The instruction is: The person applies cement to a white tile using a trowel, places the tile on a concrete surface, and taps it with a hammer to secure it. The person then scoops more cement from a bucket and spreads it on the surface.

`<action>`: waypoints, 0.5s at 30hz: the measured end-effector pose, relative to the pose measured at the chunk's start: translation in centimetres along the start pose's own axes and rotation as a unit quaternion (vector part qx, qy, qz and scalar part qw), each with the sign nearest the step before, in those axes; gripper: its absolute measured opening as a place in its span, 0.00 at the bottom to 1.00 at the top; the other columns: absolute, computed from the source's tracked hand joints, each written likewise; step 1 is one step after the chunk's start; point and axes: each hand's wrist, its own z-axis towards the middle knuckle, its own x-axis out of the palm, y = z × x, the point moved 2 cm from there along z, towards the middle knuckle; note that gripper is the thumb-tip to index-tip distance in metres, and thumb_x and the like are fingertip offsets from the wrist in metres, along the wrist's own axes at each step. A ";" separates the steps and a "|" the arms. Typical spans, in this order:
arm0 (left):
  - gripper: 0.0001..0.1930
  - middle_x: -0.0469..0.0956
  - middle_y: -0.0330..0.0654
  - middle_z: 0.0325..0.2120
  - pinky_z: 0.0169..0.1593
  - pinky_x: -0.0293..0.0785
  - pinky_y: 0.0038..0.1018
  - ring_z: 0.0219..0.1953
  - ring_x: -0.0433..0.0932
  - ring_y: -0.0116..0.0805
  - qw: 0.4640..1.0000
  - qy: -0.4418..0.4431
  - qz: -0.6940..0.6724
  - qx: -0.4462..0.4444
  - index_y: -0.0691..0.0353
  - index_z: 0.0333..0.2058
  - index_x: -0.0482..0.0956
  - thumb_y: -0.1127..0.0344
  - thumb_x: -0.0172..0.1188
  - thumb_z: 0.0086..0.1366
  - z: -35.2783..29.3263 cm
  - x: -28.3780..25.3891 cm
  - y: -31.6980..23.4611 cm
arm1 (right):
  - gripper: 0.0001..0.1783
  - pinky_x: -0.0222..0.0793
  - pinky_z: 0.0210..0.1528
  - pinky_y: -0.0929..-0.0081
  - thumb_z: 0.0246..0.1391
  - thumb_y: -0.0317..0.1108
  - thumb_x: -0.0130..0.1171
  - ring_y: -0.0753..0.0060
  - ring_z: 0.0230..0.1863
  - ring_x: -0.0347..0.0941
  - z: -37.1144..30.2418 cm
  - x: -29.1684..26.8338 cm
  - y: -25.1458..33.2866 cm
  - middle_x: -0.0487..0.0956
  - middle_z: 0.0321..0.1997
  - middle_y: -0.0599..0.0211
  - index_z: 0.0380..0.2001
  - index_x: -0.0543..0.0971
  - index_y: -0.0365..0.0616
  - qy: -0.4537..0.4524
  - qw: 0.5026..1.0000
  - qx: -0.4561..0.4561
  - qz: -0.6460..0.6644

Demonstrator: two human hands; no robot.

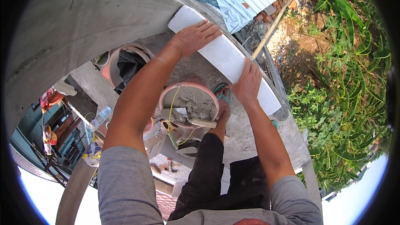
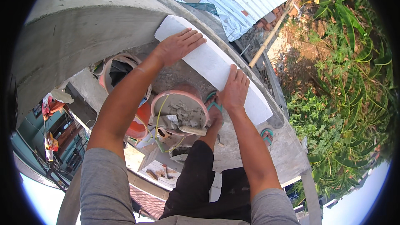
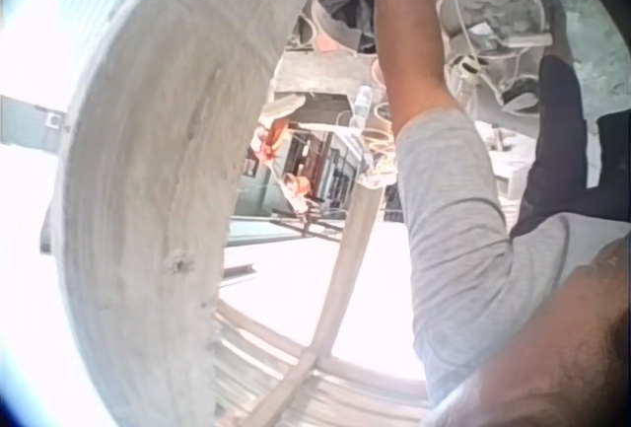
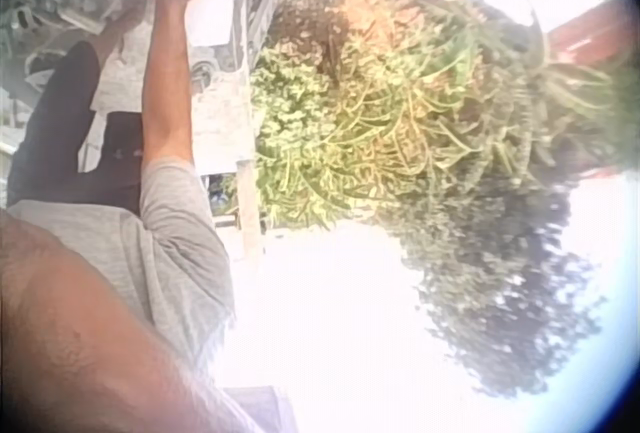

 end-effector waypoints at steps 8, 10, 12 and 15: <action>0.39 0.66 0.45 0.71 0.81 0.53 0.37 0.75 0.64 0.42 1.000 0.015 0.015 -0.004 0.63 0.75 0.60 0.71 0.59 0.64 -0.1 -0.2 0.3 | 0.57 0.62 0.66 0.55 0.34 0.32 0.81 0.48 0.62 0.70 0.4 0.1 0.4 0.72 0.57 0.54 0.70 0.63 0.41 -0.004 1.000 -0.005 -0.004; 0.39 0.66 0.46 0.72 0.81 0.54 0.37 0.75 0.64 0.42 1.000 0.007 0.001 -0.001 0.62 0.75 0.60 0.71 0.59 0.64 -0.2 -0.1 0.4 | 0.57 0.62 0.66 0.55 0.34 0.32 0.81 0.47 0.62 0.69 0.5 0.2 0.4 0.72 0.57 0.54 0.69 0.63 0.40 -0.001 1.000 -0.004 0.000; 0.39 0.66 0.45 0.72 0.81 0.54 0.37 0.75 0.64 0.42 1.000 0.003 -0.006 0.001 0.61 0.75 0.60 0.71 0.58 0.64 -0.3 0.1 0.6 | 0.60 0.60 0.68 0.52 0.33 0.32 0.84 0.44 0.64 0.68 0.7 0.2 0.5 0.71 0.59 0.51 0.71 0.62 0.39 0.018 1.000 0.009 0.012; 0.38 0.66 0.44 0.71 0.81 0.55 0.38 0.75 0.64 0.41 1.000 0.000 -0.010 -0.005 0.58 0.75 0.60 0.71 0.57 0.66 -0.3 0.7 1.0 | 0.60 0.59 0.68 0.53 0.33 0.34 0.83 0.45 0.64 0.67 0.7 0.6 0.7 0.71 0.59 0.51 0.71 0.62 0.38 0.031 0.999 0.015 0.005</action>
